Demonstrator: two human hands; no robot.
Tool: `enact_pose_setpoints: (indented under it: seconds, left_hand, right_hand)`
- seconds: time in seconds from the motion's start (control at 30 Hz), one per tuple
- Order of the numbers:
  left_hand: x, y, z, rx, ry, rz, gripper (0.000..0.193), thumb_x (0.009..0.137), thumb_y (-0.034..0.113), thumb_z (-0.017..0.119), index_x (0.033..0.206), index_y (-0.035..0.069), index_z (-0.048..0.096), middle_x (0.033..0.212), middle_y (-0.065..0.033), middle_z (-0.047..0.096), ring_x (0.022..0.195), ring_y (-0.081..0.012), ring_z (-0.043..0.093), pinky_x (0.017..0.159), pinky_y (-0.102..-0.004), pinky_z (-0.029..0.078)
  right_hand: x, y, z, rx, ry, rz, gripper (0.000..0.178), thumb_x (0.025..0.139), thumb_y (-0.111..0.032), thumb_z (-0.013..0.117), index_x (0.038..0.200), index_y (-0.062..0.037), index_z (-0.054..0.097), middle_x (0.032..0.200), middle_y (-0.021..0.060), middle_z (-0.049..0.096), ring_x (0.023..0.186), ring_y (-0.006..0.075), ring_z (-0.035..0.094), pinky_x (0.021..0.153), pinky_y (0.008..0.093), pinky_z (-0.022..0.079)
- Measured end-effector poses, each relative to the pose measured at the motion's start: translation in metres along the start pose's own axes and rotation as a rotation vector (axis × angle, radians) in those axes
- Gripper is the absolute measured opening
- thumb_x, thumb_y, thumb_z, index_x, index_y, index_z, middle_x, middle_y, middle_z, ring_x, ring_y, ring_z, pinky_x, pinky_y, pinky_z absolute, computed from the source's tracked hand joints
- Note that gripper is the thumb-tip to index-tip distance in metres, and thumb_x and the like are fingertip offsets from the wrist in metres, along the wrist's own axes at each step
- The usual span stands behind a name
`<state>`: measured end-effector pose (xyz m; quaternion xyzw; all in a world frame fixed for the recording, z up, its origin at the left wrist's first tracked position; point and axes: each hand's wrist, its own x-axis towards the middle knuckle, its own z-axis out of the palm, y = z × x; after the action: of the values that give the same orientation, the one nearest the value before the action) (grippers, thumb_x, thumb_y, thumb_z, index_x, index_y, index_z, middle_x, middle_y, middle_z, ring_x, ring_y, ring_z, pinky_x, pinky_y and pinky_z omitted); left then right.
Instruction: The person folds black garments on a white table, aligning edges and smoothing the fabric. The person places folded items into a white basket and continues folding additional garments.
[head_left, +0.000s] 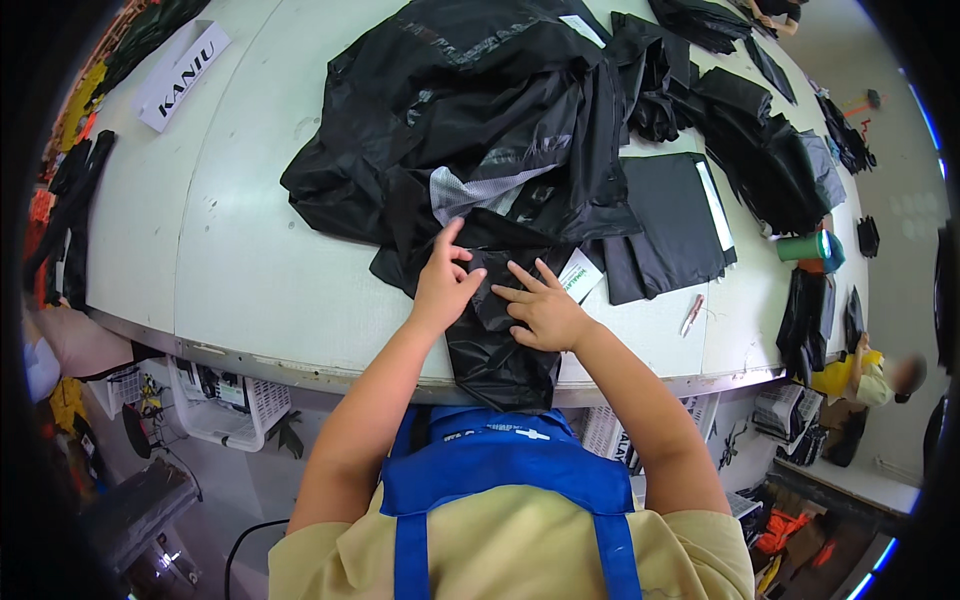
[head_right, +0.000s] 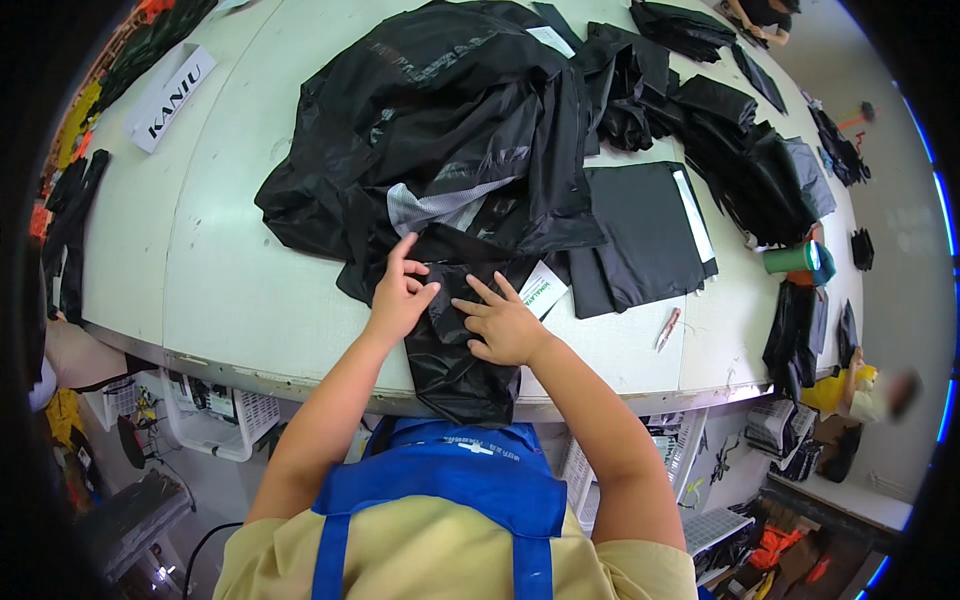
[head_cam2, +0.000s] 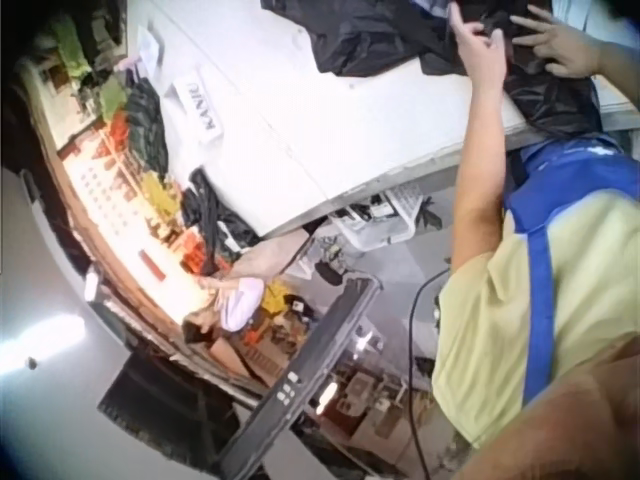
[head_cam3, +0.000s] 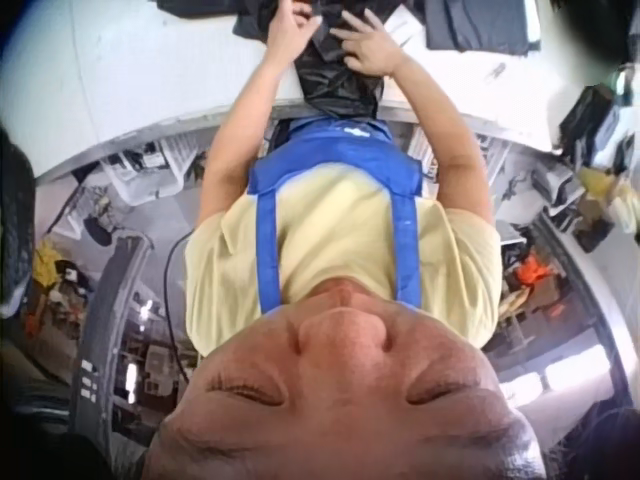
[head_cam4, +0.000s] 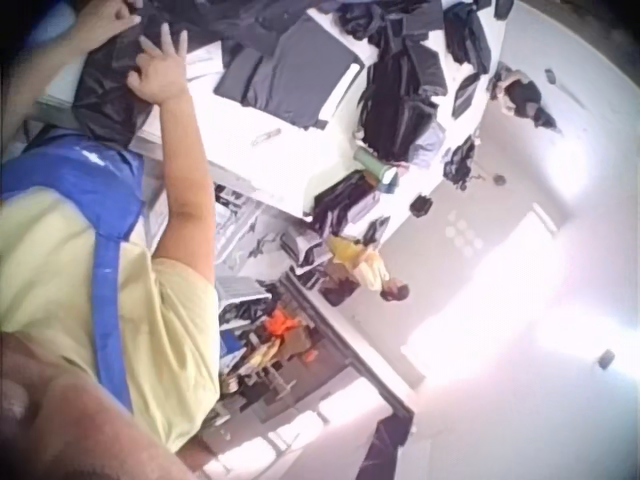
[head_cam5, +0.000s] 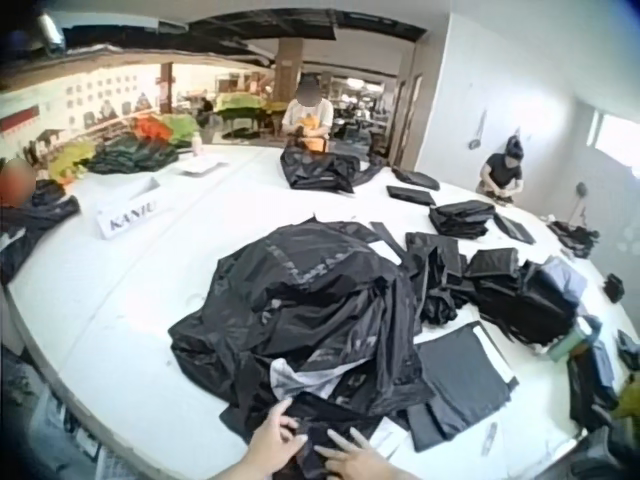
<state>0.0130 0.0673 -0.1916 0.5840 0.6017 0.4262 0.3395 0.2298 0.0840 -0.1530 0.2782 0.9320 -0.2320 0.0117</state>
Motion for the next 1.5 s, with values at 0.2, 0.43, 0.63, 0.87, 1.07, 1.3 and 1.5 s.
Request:
enact_pose_setpoints:
  seconds: [0.2,0.43,0.63,0.87,1.07,1.3,1.5]
  left_hand:
    - [-0.018,0.013,0.001,0.434,-0.634,0.459,0.050,0.087,0.039,0.059,0.133,0.024,0.051,0.138,-0.0104,0.048,0.130,-0.0290,0.042,0.113,-0.0473,0.022]
    - [-0.044,-0.012,-0.002,0.674,-0.634,0.517,0.064,0.085,0.051,0.057,0.143,0.030,0.039,0.155,-0.0056,0.022,0.144,-0.0342,0.012,0.114,-0.0554,0.008]
    - [-0.020,-0.069,-0.003,0.350,-0.722,0.545,0.058,0.087,0.028,0.059,0.142,0.018,0.041,0.140,-0.0109,0.046,0.134,-0.0321,0.037,0.112,-0.0446,0.024]
    - [-0.048,0.040,-0.017,0.306,-0.077,0.465,0.026,0.080,0.015,0.066,0.104,0.004,0.063,0.101,-0.0093,0.062,0.096,-0.0283,0.058,0.080,-0.0375,0.045]
    - [-0.061,-0.005,0.011,0.507,-0.210,0.464,0.030,0.075,0.016,0.069,0.102,0.005,0.066,0.103,-0.0078,0.062,0.098,-0.0271,0.059,0.083,-0.0385,0.045]
    - [-0.011,-0.004,0.008,0.349,-0.477,-0.010,0.017,0.089,0.025,0.059,0.095,0.009,0.059,0.082,-0.0140,0.066,0.083,-0.0346,0.063,0.071,-0.0426,0.048]
    - [0.015,0.012,0.011,0.460,-0.534,-0.323,0.022,0.088,0.026,0.061,0.093,0.008,0.048,0.081,-0.0130,0.066,0.083,-0.0358,0.063,0.068,-0.0432,0.047]
  right_hand:
    - [-0.033,-0.002,0.019,0.591,0.321,0.304,0.050,0.078,-0.001,0.053,0.127,-0.0066,0.051,0.131,0.0170,0.052,0.122,0.0394,0.049,0.111,0.0456,0.030]
    - [-0.060,-0.023,0.015,-0.074,0.068,0.033,0.066,0.065,-0.004,0.063,0.129,-0.0153,0.052,0.141,0.0075,0.045,0.136,0.0287,0.034,0.112,0.0474,0.026]
    - [-0.015,0.007,0.030,0.556,0.172,0.822,0.023,0.081,-0.020,0.065,0.089,0.0001,0.059,0.084,0.0234,0.064,0.079,0.0414,0.062,0.070,0.0477,0.048]
    - [0.014,0.008,0.043,0.295,0.372,0.896,0.049,0.080,-0.037,0.071,0.105,-0.0048,0.044,0.085,0.0188,0.066,0.082,0.0392,0.065,0.071,0.0454,0.050]
    - [-0.003,-0.007,0.015,0.036,0.611,0.532,0.056,0.071,-0.028,0.077,0.114,-0.0058,0.050,0.091,0.0135,0.064,0.096,0.0321,0.061,0.083,0.0405,0.046]
    - [-0.006,0.019,0.034,0.083,0.365,0.227,0.027,0.073,-0.021,0.071,0.097,-0.0080,0.065,0.084,0.0065,0.059,0.089,0.0247,0.056,0.085,0.0381,0.043]
    - [0.004,0.022,0.022,-0.031,0.477,0.009,0.023,0.074,-0.022,0.070,0.092,-0.0094,0.067,0.087,0.0021,0.060,0.089,0.0221,0.056,0.082,0.0353,0.044]
